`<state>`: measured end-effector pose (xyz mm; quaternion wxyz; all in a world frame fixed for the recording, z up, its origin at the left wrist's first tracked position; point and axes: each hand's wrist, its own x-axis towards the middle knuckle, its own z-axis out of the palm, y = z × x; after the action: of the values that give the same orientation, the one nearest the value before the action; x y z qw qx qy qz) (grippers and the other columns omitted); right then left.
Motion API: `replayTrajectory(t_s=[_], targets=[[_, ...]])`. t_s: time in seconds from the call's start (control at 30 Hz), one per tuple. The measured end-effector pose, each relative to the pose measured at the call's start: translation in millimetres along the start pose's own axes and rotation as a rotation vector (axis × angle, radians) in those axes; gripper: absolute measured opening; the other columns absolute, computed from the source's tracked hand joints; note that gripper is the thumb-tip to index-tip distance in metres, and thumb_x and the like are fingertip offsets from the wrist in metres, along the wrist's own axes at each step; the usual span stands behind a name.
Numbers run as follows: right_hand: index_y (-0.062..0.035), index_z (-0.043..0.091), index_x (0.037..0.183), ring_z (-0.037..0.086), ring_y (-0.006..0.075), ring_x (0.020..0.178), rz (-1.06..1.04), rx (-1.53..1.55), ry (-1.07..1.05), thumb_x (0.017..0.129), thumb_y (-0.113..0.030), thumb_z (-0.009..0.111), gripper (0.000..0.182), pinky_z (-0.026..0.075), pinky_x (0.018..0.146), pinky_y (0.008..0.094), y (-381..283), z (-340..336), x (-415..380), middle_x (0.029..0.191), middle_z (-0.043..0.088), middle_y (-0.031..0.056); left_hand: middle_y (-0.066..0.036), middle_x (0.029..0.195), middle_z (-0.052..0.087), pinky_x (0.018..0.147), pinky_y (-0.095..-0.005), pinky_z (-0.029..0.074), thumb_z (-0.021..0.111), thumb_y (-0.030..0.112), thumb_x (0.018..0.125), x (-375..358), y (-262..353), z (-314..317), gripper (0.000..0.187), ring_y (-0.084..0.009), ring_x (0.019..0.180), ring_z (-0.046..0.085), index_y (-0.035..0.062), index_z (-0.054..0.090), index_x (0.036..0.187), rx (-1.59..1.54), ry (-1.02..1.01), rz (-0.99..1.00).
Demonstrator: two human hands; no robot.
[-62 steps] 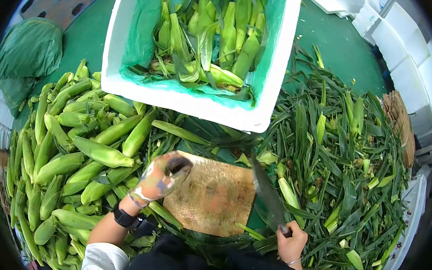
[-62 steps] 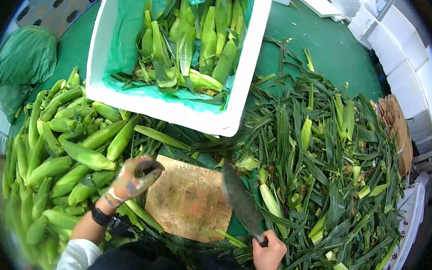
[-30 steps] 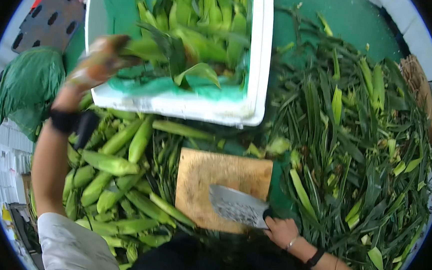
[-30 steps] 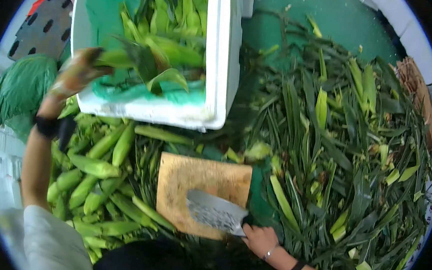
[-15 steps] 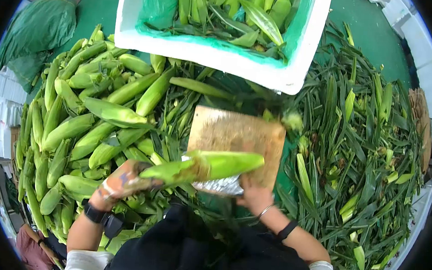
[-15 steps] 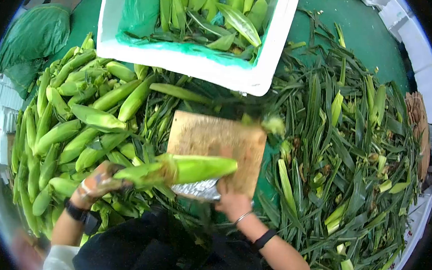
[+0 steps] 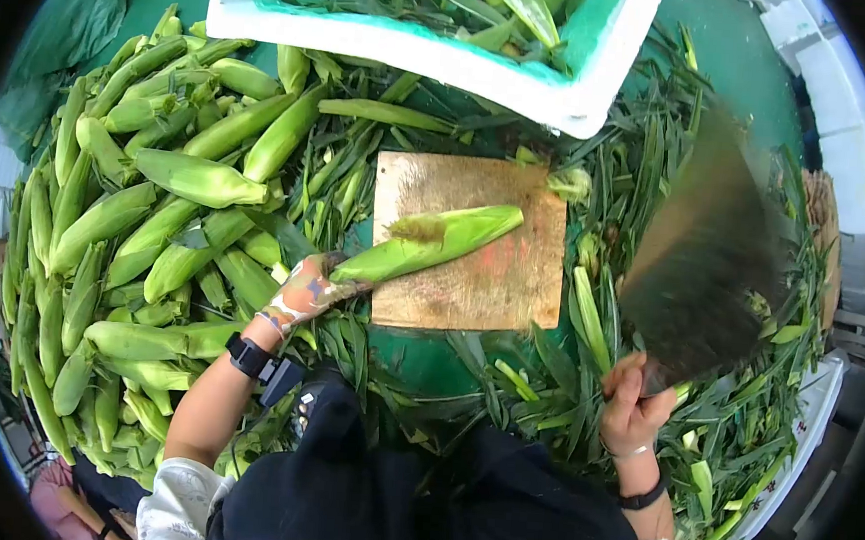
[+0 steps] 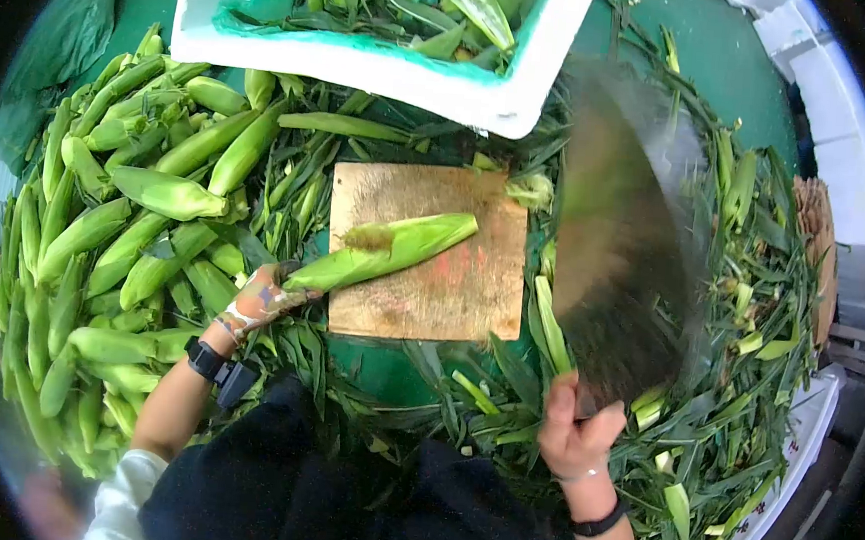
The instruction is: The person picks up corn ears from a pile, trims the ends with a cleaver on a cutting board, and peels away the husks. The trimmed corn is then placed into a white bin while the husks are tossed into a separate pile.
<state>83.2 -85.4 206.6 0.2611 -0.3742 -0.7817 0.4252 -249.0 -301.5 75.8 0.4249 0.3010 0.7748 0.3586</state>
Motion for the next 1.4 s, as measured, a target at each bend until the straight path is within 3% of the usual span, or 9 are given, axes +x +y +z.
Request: replayTrajectory(t_s=[0.07,0.13,0.33,0.73,0.97,1.13,1.2,1.27,1.4], targets=[[-0.0021,0.049,0.080,0.049,0.0277,0.052,0.415,0.947,-0.247,0.088,-0.008,0.053,0.012,0.039,0.047,0.0367,42,15,-7,0.064,0.048,0.0142,-0.019,0.078,0.068,0.066,-0.0364,0.049,0.075,0.034,0.075,-10,17,5,0.050,-0.0252,0.071,0.066,-0.0078,0.063,0.098,0.120,0.054,0.034],[0.0004,0.050,0.082,0.055,0.0374,0.056,-0.259,-0.331,-0.069,0.089,-0.010,0.053,0.013,0.041,0.049,0.0432,48,70,4,0.064,0.053,0.0201,-0.016,0.091,0.069,0.072,-0.0320,0.050,0.077,0.030,0.075,-13,31,1,0.050,-0.0182,0.079,0.064,-0.0084,0.061,0.103,0.258,0.014,0.000],[0.0028,0.052,0.081,0.058,0.0452,0.059,0.211,-0.513,-0.378,0.090,-0.024,0.055,0.028,0.047,0.053,0.0509,68,74,-3,0.061,0.057,0.0276,-0.015,0.091,0.069,0.068,-0.0302,0.050,0.072,0.025,0.081,-43,36,4,0.043,-0.0166,0.078,0.064,-0.0109,0.061,0.101,-0.106,-0.063,-0.039],[0.0010,0.054,0.087,0.060,0.0261,0.049,-0.146,-0.133,0.052,0.086,-0.006,0.060,0.010,0.041,0.044,0.0329,15,44,0,0.056,0.056,0.0127,-0.014,0.071,0.066,0.057,-0.0331,0.047,0.073,0.032,0.079,-40,38,16,0.042,-0.0161,0.059,0.055,-0.0067,0.064,0.093,0.061,0.000,-0.161],[0.0046,0.056,0.078,0.059,0.0461,0.067,0.230,-0.383,-0.248,0.089,-0.023,0.055,0.029,0.047,0.057,0.0510,91,84,-10,0.068,0.058,0.0285,-0.014,0.079,0.067,0.057,-0.0298,0.047,0.069,0.025,0.084,-52,24,-1,0.037,-0.0157,0.067,0.061,-0.0090,0.063,0.096,0.343,0.053,0.198],[0.0024,0.056,0.076,0.060,0.0433,0.061,0.301,-0.619,0.041,0.088,-0.022,0.058,0.028,0.045,0.053,0.0484,125,15,10,0.066,0.059,0.0264,-0.011,0.090,0.067,0.071,-0.0322,0.052,0.063,0.030,0.088,-93,42,1,0.041,-0.0175,0.084,0.064,-0.0059,0.060,0.108,-0.543,0.139,-0.585],[0.0020,0.054,0.076,0.058,0.0428,0.059,0.265,-0.705,0.070,0.090,-0.021,0.057,0.027,0.043,0.051,0.0477,132,-15,20,0.064,0.057,0.0250,-0.015,0.120,0.059,0.088,-0.0365,0.049,0.062,0.035,0.087,-79,-24,34,0.056,-0.0244,0.104,0.060,-0.0019,0.046,0.126,-0.028,-0.202,0.641],[0.0019,0.051,0.076,0.057,0.0419,0.058,0.214,-0.668,0.105,0.091,-0.019,0.055,0.026,0.041,0.051,0.0471,96,-16,23,0.062,0.056,0.0237,-0.014,0.125,0.053,0.095,-0.0404,0.042,0.067,0.033,0.083,-50,46,56,0.051,-0.0258,0.114,0.051,0.0031,0.051,0.120,0.373,-0.227,0.997],[0.0005,0.047,0.077,0.052,0.0352,0.048,0.161,-0.549,0.134,0.091,-0.016,0.057,0.023,0.038,0.047,0.0411,54,-13,22,0.055,0.051,0.0184,-0.016,0.106,0.052,0.093,-0.0459,0.037,0.072,0.026,0.072,20,105,26,0.050,-0.0352,0.105,0.049,0.0062,0.053,0.114,0.363,-0.092,0.726]])
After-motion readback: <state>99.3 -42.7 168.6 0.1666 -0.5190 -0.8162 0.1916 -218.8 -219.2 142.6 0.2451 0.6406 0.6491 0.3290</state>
